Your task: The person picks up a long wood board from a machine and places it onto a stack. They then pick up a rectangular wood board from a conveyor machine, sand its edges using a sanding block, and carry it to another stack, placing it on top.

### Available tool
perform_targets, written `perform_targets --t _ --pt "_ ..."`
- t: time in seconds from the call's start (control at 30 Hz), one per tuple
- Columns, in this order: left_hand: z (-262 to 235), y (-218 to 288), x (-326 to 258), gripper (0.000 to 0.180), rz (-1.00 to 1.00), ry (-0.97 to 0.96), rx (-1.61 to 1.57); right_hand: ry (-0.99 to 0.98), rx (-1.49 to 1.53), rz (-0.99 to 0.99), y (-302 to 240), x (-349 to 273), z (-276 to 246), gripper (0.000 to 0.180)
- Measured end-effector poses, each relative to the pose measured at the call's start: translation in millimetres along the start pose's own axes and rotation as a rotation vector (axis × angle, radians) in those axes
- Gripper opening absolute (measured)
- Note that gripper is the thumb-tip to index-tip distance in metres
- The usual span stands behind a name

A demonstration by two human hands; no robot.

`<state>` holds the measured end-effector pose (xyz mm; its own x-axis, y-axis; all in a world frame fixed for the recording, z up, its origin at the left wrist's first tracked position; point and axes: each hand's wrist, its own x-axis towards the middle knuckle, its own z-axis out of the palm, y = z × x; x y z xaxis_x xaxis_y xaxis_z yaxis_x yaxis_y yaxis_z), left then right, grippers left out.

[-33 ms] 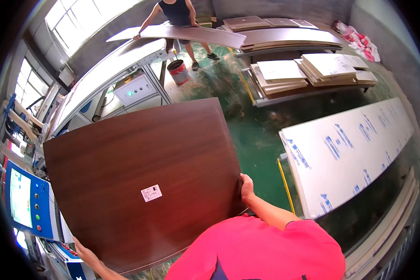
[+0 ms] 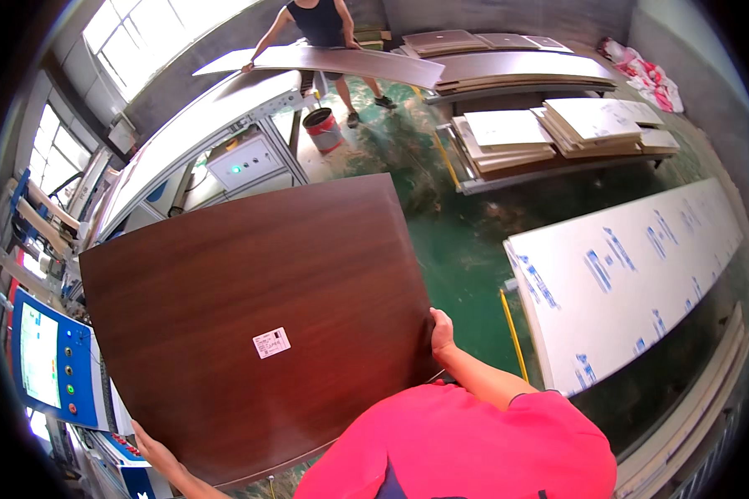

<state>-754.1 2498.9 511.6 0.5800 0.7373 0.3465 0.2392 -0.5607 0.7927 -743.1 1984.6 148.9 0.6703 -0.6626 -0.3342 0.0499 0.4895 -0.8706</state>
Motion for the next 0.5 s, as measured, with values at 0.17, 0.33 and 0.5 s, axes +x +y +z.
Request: perform_targets --t 0.17,0.33,0.5 --pt "76 76 8 0.066 0.017 0.03 -0.001 -0.101 -0.046 -0.054 -31 112 75 0.028" --pt "161 114 36 0.063 0.0 0.029 -0.013 -0.111 -0.007 -0.003 -41 204 115 0.026" --pt "285 143 91 0.06 0.07 -0.073 -0.169 -0.078 0.055 0.039 -52 301 161 0.025"
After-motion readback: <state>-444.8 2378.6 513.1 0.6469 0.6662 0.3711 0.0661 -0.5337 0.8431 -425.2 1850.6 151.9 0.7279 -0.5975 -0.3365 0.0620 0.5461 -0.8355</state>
